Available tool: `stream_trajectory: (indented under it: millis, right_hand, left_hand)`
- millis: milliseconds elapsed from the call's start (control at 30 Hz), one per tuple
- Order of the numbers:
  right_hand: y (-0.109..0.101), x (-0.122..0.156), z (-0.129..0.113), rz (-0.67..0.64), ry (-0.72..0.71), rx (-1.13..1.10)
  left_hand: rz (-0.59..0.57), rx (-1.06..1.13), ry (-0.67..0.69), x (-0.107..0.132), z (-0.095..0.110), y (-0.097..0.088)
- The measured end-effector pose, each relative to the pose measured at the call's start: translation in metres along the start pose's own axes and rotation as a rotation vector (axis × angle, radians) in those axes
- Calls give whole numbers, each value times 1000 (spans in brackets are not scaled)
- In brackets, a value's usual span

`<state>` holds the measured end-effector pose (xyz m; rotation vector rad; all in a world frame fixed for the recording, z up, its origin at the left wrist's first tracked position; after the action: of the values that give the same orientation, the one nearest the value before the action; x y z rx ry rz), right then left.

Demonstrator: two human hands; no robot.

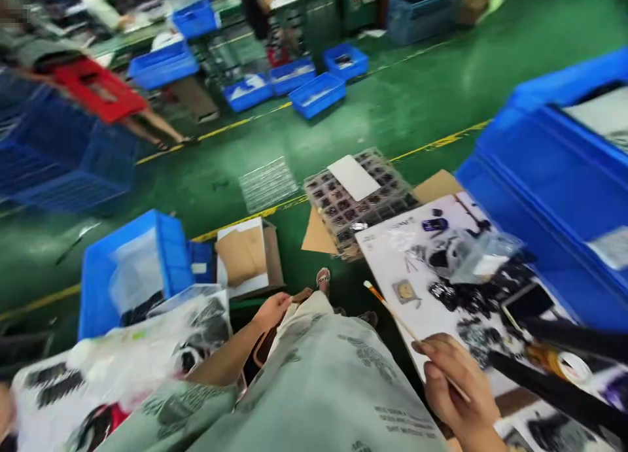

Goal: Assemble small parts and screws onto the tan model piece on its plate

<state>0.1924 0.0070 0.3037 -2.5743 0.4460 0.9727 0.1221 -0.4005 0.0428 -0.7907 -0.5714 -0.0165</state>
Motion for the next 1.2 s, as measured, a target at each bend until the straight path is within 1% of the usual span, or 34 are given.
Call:
stream_trajectory:
  millis: [33, 67, 100, 167, 233, 267, 333, 400, 467, 533, 600, 667, 733, 767, 833, 900, 967, 1033, 1133, 1200]
  right_hand:
    - [10, -1, 6, -21, 13, -23]
    - [21, -2, 10, -52, 19, -39]
    - [33, -4, 14, -83, 18, -43]
    - [59, -15, 18, -137, -6, -34]
    - [90, -31, 20, -166, -41, -31]
    - [108, -41, 20, -175, -55, -34]
    - [151, -59, 20, -199, -73, -51]
    - [201, -75, 22, -209, -57, -60]
    - [254, -89, 23, -194, -33, -50]
    - [314, -102, 23, -213, -37, -43]
    - [376, -117, 23, -240, -62, -66]
    - [438, -133, 24, -266, -88, -114]
    - [499, -150, 28, -297, -129, -166]
    - [528, -156, 30, -332, -157, -189]
    - [583, -168, 35, -398, -205, -223]
    - [631, -179, 40, -442, -232, -247]
    - [673, -189, 44, -491, -238, -272]
    - [710, -201, 45, -541, -236, -308]
    - [760, -222, 46, -589, -244, -352]
    - [791, -239, 49, -603, -270, -380]
  left_hand:
    - [1, 20, -43, -4, -19, -8]
    - [-2, 42, -72, -8, -33, -12]
    - [-5, 67, -89, -12, -43, -14]
    - [-2, 121, -101, -20, -54, -18]
    - [6, 168, -101, -30, -61, -24]
    - [10, 188, -99, -37, -64, -30]
    - [8, 217, -88, -57, -70, -45]
    - [-6, 238, -62, -85, -76, -66]
    - [-18, 257, -21, -121, -81, -95]
    - [-5, 276, 19, -160, -87, -132]
    - [52, 290, 36, -194, -97, -179]
    - [145, 302, 22, -220, -112, -230]
    - [244, 311, -8, -234, -130, -277]
    - [288, 313, -24, -237, -140, -297]
    - [367, 314, -50, -239, -160, -331]
    - [444, 310, -82, -235, -178, -355]
    - [510, 305, -124, -229, -195, -371]
    - [558, 298, -174, -225, -209, -378]
    - [582, 320, -267, -228, -232, -377]
    - [567, 360, -315, -242, -250, -373]
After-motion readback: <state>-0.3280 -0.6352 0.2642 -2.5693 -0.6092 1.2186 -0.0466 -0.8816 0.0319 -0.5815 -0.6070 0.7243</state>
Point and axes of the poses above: each hand's wrist, its own x-axis away from the middle knuckle, its own y-axis out of the palm, z = x × y, the point moved 7 cm from there along -x, towards the middle knuckle, and after that the axes turned 15 degrees about z, right-handed, at the moved point
